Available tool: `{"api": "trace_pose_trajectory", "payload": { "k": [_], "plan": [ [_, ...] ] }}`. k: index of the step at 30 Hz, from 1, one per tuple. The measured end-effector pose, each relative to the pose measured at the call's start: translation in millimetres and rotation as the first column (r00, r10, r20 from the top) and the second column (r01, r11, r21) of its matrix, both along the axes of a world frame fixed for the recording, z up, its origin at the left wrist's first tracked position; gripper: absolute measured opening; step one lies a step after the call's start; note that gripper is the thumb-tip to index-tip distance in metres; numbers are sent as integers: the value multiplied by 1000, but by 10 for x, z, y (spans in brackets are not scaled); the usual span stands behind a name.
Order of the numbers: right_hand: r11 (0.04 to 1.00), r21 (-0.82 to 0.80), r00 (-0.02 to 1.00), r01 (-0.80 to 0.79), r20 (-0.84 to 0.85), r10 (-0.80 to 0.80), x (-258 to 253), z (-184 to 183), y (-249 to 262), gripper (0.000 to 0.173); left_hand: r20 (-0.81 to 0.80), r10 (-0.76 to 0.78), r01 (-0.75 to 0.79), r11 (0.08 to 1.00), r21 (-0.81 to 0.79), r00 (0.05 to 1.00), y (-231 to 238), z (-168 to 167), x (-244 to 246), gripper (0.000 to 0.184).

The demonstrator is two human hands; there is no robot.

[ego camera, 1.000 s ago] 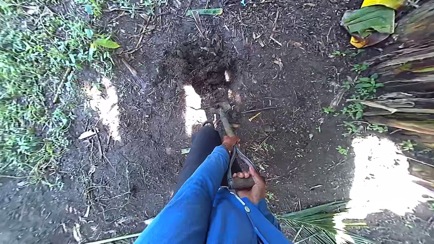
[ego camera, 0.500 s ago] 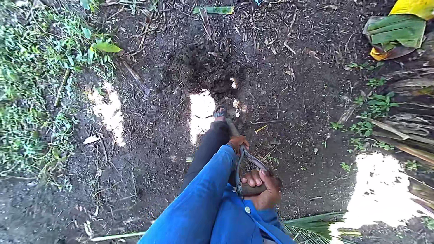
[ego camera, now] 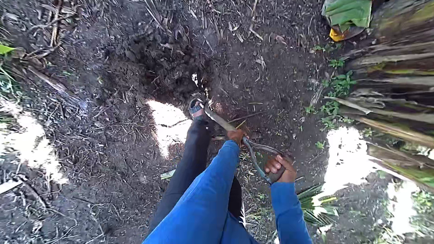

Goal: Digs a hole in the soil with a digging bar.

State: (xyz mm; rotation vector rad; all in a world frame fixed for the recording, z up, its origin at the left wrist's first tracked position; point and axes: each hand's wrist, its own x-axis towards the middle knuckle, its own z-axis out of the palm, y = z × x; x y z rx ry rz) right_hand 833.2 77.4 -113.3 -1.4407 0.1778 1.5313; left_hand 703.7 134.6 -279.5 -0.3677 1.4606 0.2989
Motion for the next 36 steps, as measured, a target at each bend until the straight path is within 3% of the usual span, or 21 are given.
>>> {"api": "trace_pose_trajectory", "payload": {
  "k": [4,8,12,14,19,23,26,30,36],
  "plan": [
    [997,3,996,73,-46,-72,-356,58,-781,16,-58,-94,96,995,37,994,-549,40,-187,34],
    [997,-61,998,56,8,-55,-1411,289,-1388,11,-108,-161,168,984,57,981,-1032,312,-946,32],
    [988,-146,997,41,77,-30,-1808,446,-1399,7,5,-303,303,953,-2,953,-1154,963,-1268,23],
    [984,-177,992,26,122,-4,-1813,444,-1248,8,-2,-362,361,932,-26,932,-1022,1062,-1237,20],
    [942,-335,964,-24,241,110,-1805,-17,-1104,14,-77,-475,475,880,-22,877,-945,767,-1188,25],
    [915,-400,951,-55,258,170,-1600,-212,-1386,10,-224,-503,521,853,31,835,-1302,627,-987,45],
    [877,-478,951,-43,248,182,-1345,-273,-1569,9,-336,-527,569,822,31,780,-1521,559,-708,49],
    [763,-645,900,48,359,246,-935,-439,-1757,9,-352,-557,583,811,-36,752,-1747,444,-200,54],
    [726,-653,837,216,507,207,-691,-864,-2273,40,-382,-549,572,818,-63,743,-2277,-37,122,62]
  ]
}}
